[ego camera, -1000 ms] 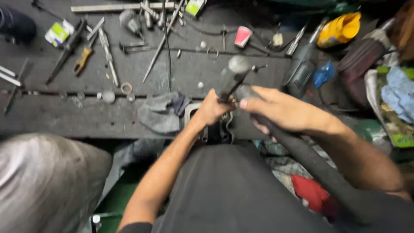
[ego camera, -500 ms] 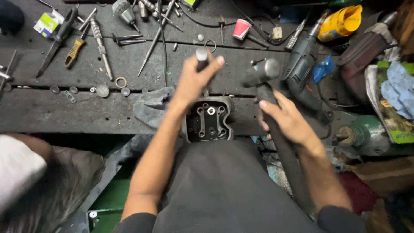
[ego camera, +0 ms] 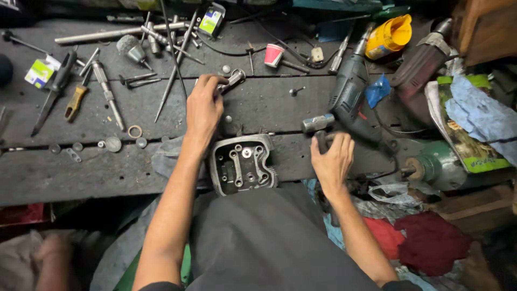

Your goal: The person assembles small metal components into a metallic engine casing on a cluttered workbench. They insert pins and small parts by hand, use a hammer to tap components into place, and repeatedly wipe the casing with a cloth. The person also retrieves parts from small boxes and places them into the casing.

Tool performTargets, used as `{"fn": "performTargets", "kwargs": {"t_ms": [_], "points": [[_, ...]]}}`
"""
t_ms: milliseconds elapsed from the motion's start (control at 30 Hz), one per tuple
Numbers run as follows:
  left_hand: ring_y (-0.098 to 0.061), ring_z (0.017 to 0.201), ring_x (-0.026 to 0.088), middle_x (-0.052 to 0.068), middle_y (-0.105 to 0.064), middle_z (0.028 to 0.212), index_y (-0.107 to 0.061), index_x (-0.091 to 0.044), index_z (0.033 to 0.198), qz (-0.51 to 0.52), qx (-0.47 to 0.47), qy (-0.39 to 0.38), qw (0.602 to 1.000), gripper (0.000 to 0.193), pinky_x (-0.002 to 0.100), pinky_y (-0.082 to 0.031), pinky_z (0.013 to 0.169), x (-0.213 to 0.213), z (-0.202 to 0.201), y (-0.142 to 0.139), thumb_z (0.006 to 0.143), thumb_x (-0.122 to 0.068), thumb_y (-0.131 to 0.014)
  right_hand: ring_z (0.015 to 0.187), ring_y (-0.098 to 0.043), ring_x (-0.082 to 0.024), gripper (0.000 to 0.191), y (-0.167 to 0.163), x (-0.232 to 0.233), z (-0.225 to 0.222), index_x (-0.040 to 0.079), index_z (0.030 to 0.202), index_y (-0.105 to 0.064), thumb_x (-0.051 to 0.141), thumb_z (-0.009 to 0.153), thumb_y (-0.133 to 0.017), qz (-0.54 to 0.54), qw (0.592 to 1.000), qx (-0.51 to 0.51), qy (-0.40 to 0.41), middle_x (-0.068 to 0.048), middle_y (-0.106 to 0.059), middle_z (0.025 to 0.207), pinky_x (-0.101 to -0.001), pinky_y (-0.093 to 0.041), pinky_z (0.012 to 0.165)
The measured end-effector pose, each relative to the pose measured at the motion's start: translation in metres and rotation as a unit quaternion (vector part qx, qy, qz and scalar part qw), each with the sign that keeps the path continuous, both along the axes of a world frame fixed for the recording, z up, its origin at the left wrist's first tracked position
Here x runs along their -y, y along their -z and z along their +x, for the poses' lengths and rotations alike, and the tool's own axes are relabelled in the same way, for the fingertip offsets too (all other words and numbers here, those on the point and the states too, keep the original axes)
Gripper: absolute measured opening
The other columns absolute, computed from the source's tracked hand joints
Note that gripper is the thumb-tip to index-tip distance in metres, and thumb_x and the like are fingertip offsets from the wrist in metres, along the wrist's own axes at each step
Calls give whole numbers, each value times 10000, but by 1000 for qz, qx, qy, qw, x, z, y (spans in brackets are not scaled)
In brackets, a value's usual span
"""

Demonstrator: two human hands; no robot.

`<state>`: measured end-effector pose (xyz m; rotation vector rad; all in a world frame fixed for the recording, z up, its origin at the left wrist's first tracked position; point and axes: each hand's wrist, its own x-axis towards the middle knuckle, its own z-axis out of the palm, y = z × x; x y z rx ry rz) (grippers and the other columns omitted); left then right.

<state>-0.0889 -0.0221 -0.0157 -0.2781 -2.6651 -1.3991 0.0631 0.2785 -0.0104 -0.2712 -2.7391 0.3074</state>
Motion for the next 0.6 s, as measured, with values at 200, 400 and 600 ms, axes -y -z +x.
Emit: {"fn": "performTargets", "kwargs": {"t_ms": [200,400,600], "points": [[-703,959,275,131,-679,1089,-653,-44,1173,99,-15,21,995,239,365,-560,855,-11,23,-13,938,-4,-654,735,-659,-240,514,10,11,-94,-26,1280,-567,182,886,-824,-246,967,8,-64,-120,-650,828,-357,-533,674],[-668,906,226,112,-682,1052,-666,-36,1142,139,31,10,990,202,330,-538,825,10,55,-2,940,-35,-676,865,-651,-178,162,6,11,-124,1,1065,-578,76,1048,-720,-455,880,-70,-115,-84,-681,942,-334,-547,790],[-687,995,185,107,-723,1069,-669,-17,1143,203,88,-31,975,157,306,-526,880,14,74,29,994,-64,-649,978,-682,-203,206,-10,43,-83,23,1031,-547,-68,962,-719,-752,619,104,-201,-133,-700,1031,-351,-576,898]]}}
